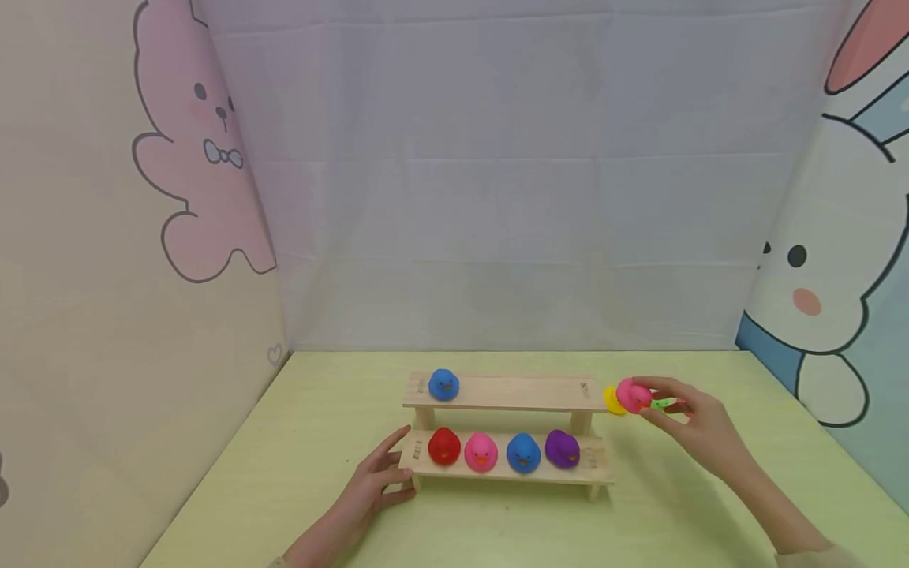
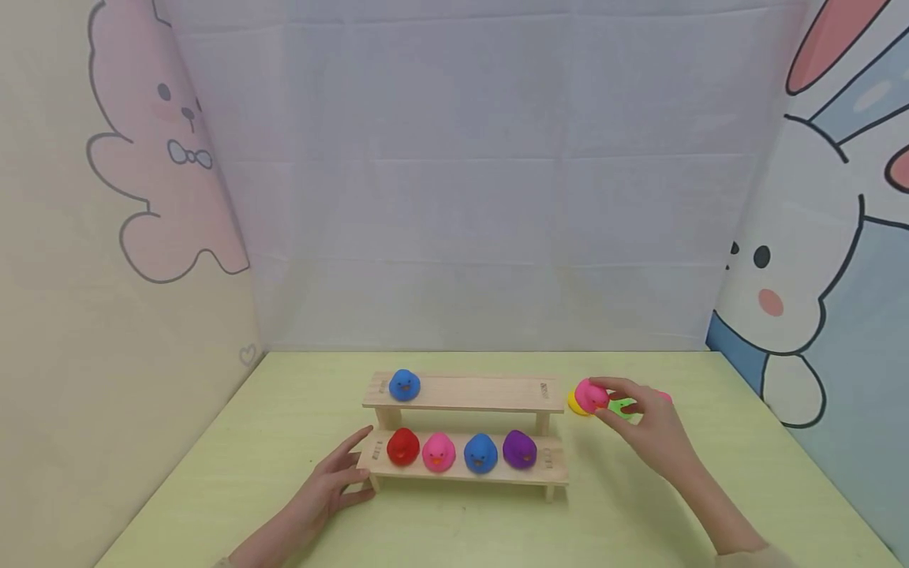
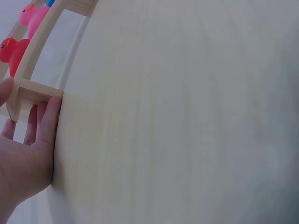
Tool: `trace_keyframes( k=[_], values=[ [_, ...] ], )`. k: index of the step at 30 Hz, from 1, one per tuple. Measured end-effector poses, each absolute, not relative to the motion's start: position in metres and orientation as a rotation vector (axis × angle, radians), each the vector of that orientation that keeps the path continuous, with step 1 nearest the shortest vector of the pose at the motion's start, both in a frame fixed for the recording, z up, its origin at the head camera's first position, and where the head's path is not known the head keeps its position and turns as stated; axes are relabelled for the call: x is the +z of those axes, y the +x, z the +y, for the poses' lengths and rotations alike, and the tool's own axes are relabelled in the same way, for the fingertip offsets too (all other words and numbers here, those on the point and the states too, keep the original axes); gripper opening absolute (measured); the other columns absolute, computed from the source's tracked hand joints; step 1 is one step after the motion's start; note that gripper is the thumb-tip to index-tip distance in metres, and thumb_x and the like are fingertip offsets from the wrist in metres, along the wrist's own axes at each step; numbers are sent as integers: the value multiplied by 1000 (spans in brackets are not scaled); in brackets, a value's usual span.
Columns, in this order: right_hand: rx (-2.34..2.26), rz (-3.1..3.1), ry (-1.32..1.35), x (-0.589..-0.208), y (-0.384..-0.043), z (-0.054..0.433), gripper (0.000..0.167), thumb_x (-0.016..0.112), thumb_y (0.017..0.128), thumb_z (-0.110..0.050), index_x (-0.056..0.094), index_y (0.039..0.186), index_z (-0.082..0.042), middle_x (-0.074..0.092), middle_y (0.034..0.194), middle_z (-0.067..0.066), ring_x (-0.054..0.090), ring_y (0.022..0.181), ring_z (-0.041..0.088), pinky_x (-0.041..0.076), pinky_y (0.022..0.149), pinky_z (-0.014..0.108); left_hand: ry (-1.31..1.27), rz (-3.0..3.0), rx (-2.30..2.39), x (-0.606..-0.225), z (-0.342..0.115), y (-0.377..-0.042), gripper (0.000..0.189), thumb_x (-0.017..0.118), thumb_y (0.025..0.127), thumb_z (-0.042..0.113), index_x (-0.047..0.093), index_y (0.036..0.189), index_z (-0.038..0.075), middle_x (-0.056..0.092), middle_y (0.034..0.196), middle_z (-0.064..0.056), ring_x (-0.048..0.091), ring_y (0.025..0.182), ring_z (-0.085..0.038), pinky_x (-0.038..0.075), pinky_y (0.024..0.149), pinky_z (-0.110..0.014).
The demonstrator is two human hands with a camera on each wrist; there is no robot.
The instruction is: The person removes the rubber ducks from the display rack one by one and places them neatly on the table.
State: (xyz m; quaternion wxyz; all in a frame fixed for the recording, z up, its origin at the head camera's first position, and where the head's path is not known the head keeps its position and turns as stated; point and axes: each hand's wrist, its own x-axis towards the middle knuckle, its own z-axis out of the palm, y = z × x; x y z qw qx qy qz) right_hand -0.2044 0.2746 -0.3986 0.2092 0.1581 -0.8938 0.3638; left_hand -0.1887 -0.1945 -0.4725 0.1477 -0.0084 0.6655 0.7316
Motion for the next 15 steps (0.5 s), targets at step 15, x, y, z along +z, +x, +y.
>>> trace_keyframes(
  k=[15],
  values=[
    [1012,-2669,479,-436,-210,286,38,79,80,-7,69,117,-10,67,110,10,62,94,30,54,69,27,-14,1912,2105,-474,-195,-190,78,69,87,13,29,154,14,51,125,-18,60,101,-25,52,87,-44]
  ],
)
